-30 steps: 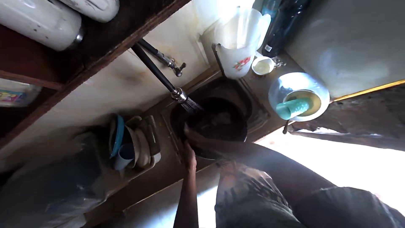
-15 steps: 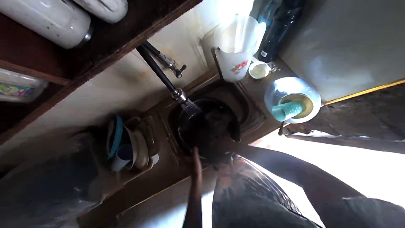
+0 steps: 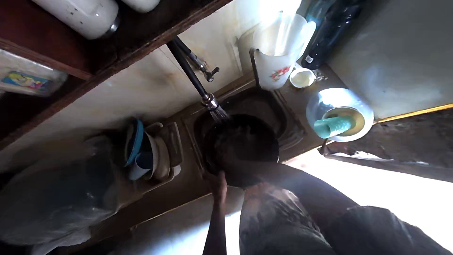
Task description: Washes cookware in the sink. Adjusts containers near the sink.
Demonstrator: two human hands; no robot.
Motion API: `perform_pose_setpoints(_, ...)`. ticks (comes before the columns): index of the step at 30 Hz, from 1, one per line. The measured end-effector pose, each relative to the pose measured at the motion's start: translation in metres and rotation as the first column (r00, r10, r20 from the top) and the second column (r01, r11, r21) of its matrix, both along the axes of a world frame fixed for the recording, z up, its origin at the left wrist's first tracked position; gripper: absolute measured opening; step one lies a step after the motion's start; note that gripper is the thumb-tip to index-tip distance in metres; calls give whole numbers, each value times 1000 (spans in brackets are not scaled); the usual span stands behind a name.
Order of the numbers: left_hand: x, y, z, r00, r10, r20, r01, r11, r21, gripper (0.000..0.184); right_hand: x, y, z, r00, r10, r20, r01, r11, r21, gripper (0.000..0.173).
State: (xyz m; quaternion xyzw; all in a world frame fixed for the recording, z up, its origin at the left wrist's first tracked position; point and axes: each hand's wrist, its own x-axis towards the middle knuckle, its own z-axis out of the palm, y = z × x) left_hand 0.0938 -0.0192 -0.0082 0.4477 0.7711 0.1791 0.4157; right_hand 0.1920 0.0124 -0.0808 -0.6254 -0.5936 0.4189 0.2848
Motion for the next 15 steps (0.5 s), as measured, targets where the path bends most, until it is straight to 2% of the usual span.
perform_pose_setpoints(1, -7, 7, 3, 1000, -6, 1, 6, 1000, 30, 75, 1, 1, 15, 984, 175, -35, -177, 979, -100, 53)
perform_pose_setpoints(3, -15, 14, 7, 1000, -16, 6, 16, 999, 37, 74, 23, -5, 30, 915, 404, 2, -400, 907, -134, 53)
perform_pose_setpoints(5, -19, 17, -2, 1000, -11, 0, 11, 1000, 12, 70, 38, 1, 18, 897, 433, 85, -425, 899, -104, 47)
perform_pose_setpoints(7, -18, 18, -12, 1000, 5, 22, -5, 1000, -18, 70, 43, 16, 25, 935, 355, 18, -339, 906, -253, 44)
perform_pose_setpoints(9, -17, 17, -20, 999, 12, 38, -10, 999, -40, 72, 45, 26, 26, 979, 159, -124, -195, 909, -370, 46)
perform_pose_setpoints(10, -17, 20, -21, 999, 13, 38, -11, 999, -52, 73, 46, 31, 28, 981, 112, -162, -167, 908, -384, 44)
perform_pose_setpoints(13, -13, 31, -19, 999, 11, 31, -7, 994, -106, 69, 60, 37, 58, 983, 147, -109, -174, 936, -305, 36)
perform_pose_setpoints(15, -10, 39, -19, 999, -22, 27, 24, 995, -101, 70, 74, 41, 60, 945, -42, -326, -79, 933, -350, 34)
